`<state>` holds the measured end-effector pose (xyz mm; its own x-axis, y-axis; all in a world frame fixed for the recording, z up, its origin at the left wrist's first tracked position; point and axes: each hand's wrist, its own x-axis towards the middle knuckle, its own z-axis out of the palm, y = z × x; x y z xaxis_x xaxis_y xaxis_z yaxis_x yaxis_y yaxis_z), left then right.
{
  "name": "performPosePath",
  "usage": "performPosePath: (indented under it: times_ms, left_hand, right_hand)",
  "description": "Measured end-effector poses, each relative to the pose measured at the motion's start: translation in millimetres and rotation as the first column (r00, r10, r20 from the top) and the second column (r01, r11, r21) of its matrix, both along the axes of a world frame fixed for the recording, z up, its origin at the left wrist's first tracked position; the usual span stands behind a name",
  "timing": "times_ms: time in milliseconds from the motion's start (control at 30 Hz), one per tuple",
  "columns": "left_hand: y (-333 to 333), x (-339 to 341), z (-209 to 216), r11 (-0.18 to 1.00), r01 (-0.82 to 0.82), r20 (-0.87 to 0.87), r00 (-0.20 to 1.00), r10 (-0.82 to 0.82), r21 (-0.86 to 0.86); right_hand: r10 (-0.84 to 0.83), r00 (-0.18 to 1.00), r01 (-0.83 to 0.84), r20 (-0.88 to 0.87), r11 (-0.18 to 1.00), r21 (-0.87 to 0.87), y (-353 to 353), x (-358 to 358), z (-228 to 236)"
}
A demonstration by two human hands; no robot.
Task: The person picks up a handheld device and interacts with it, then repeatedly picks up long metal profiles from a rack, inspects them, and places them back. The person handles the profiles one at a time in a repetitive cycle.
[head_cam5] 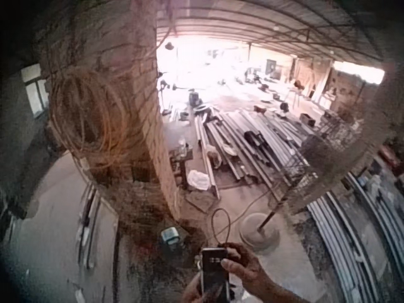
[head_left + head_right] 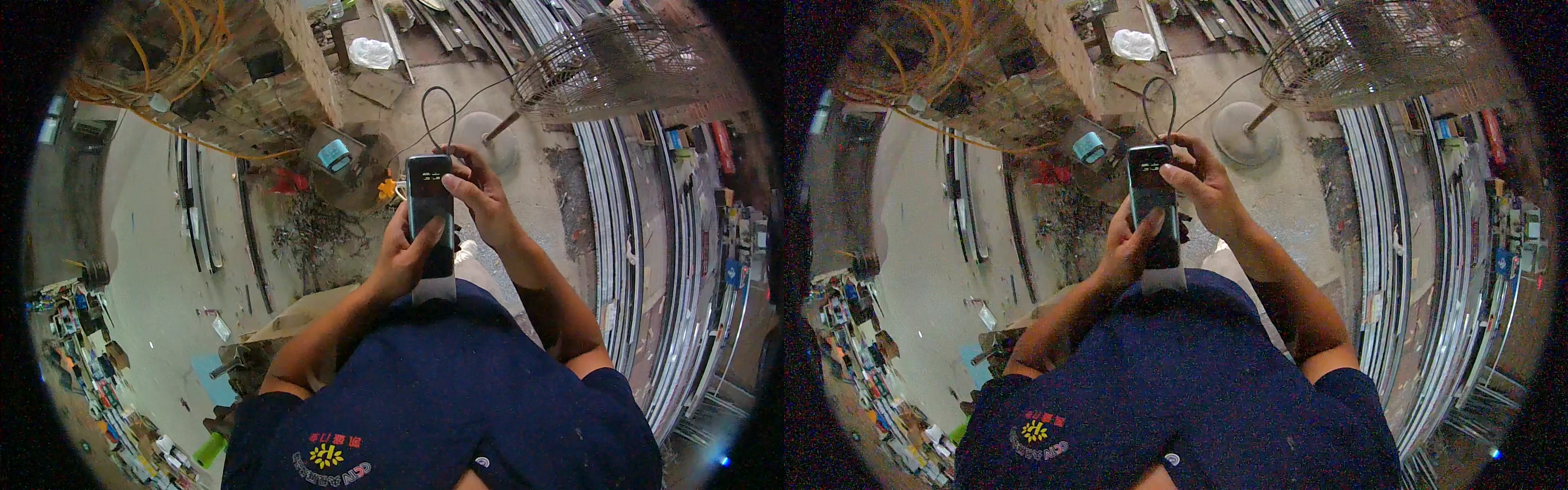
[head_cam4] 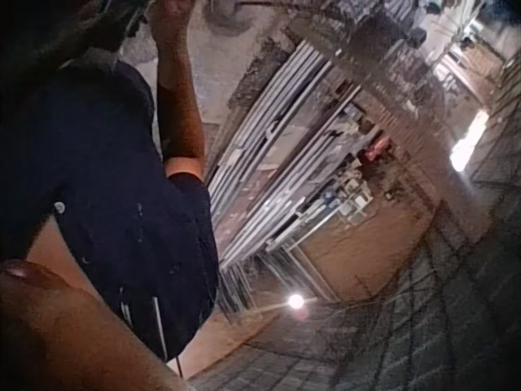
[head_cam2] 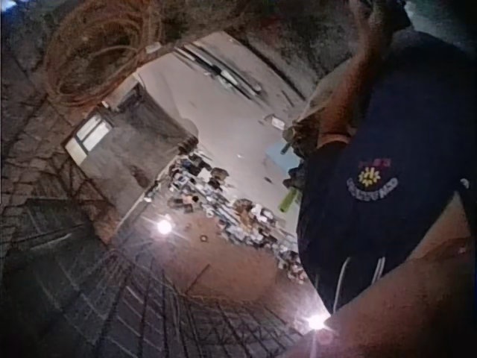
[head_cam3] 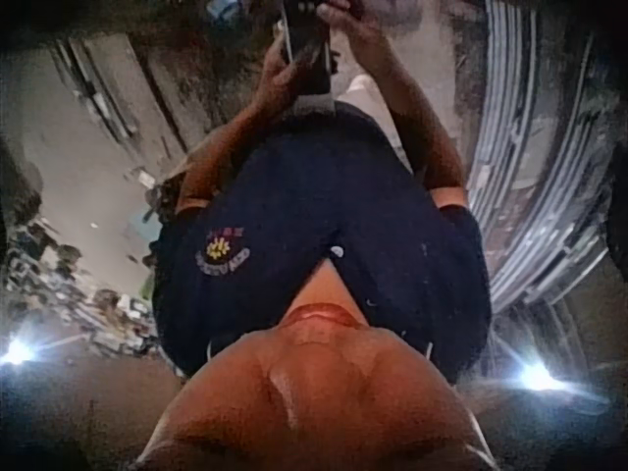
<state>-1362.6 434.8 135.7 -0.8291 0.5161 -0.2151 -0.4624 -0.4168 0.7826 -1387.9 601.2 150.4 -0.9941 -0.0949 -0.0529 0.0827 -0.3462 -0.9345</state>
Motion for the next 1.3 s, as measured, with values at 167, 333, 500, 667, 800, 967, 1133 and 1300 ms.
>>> performPosePath:
  times_ms: [167,333,500,667,800,967,1133,1300]
  left_hand:
    - [-0.6,-4.5,5.3,1.000,-0.007,0.041,0.999,0.006,0.031]
    - [-0.2,-10.7,-0.2,1.000,-0.007,0.018,1.000,0.008,-0.028]
    - [2.9,-16.6,7.3,0.999,-0.046,0.060,0.997,0.045,0.013]
    - [-1.1,-21.6,23.4,1.000,-0.024,-0.020,1.000,0.024,-0.018]
    - [0.6,-22.0,29.9,0.997,-0.064,-0.131,0.990,0.058,-0.048]
    - [0.4,-17.1,51.2,0.999,-0.026,-0.163,0.986,0.022,-0.025]
    - [2.0,-11.6,56.4,1.000,0.000,-0.130,0.992,0.004,0.028]
    - [2.0,-8.4,58.8,1.000,0.018,-0.153,0.988,-0.016,0.011]
  right_hand:
    - [0.033,0.999,-0.033,0.020,0.999,-0.009,2.9,-7.1,-3.4]
    - [0.047,0.998,-0.047,0.037,0.999,0.010,3.6,-13.9,-0.4]
    - [0.067,0.997,-0.068,0.040,0.997,0.034,5.4,-21.7,5.7]
    - [0.048,0.996,-0.047,-0.069,0.999,0.021,1.2,-20.0,16.7]
    - [-0.041,0.994,0.029,-0.104,0.993,-0.117,-14.0,-8.1,29.4]
    - [-0.059,0.984,0.046,-0.168,0.996,-0.080,-15.4,3.0,45.4]
    - [-0.013,0.972,0.003,-0.235,0.999,-0.040,-11.4,5.5,49.2]
    - [-0.014,0.969,0.016,-0.245,1.000,0.004,-10.2,10.4,57.6]
